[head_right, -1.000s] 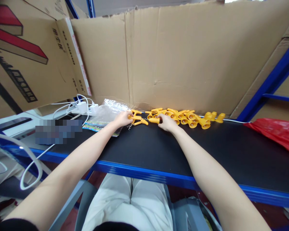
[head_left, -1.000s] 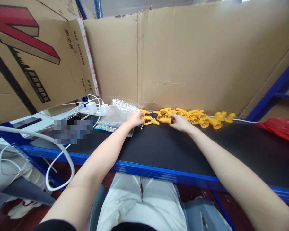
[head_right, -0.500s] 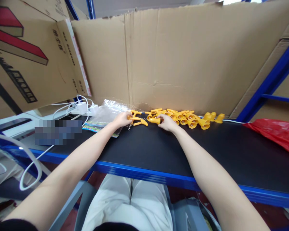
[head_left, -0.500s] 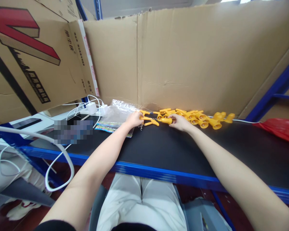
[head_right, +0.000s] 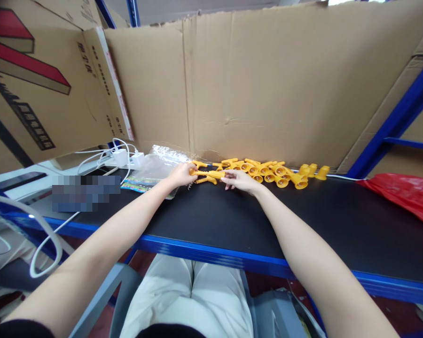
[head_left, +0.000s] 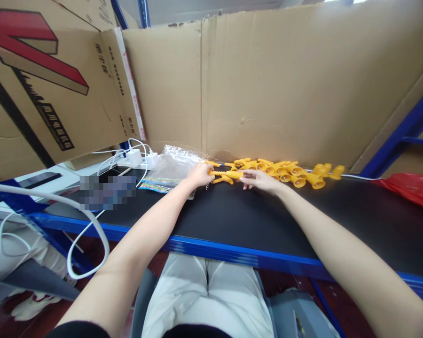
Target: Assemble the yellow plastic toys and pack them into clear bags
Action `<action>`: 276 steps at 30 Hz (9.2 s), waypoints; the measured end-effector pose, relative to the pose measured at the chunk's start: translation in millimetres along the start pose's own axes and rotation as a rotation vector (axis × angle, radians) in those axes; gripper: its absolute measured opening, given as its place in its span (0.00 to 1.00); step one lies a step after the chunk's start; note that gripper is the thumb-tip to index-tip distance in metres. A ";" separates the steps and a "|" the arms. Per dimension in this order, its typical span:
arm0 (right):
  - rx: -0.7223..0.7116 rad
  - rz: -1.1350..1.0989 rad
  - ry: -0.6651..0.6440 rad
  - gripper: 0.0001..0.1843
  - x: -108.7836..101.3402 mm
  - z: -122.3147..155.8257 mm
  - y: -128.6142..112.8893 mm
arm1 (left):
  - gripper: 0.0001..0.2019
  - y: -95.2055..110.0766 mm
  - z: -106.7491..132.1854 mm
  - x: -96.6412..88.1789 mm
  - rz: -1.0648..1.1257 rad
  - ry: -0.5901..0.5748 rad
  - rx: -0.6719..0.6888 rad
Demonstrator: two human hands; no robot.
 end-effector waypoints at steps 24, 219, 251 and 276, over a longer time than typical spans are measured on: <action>0.188 -0.214 -0.037 0.29 5.8 -5.6 9.5 | 0.14 12.6 4.3 2.8 -0.044 -0.010 -0.018; 0.502 0.936 0.528 0.30 -87.4 15.4 93.8 | 0.20 13.8 5.1 15.6 0.065 -0.175 0.219; 0.498 0.909 0.560 0.30 -89.7 10.7 103.9 | 0.17 4.1 -11.2 10.5 1.182 0.272 -0.356; 0.390 0.521 1.401 0.21 -149.6 44.1 89.6 | 0.12 0.3 -8.6 -0.2 0.630 0.450 0.025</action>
Point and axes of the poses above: each hand's wrist, its own z-axis away from the middle knuckle, its own x-axis out of the palm, y = z × x, the point moved 3 cm from there along -z, towards the middle knuckle, and after that the axes turned 13 degrees about z, right-handed, at the moved point
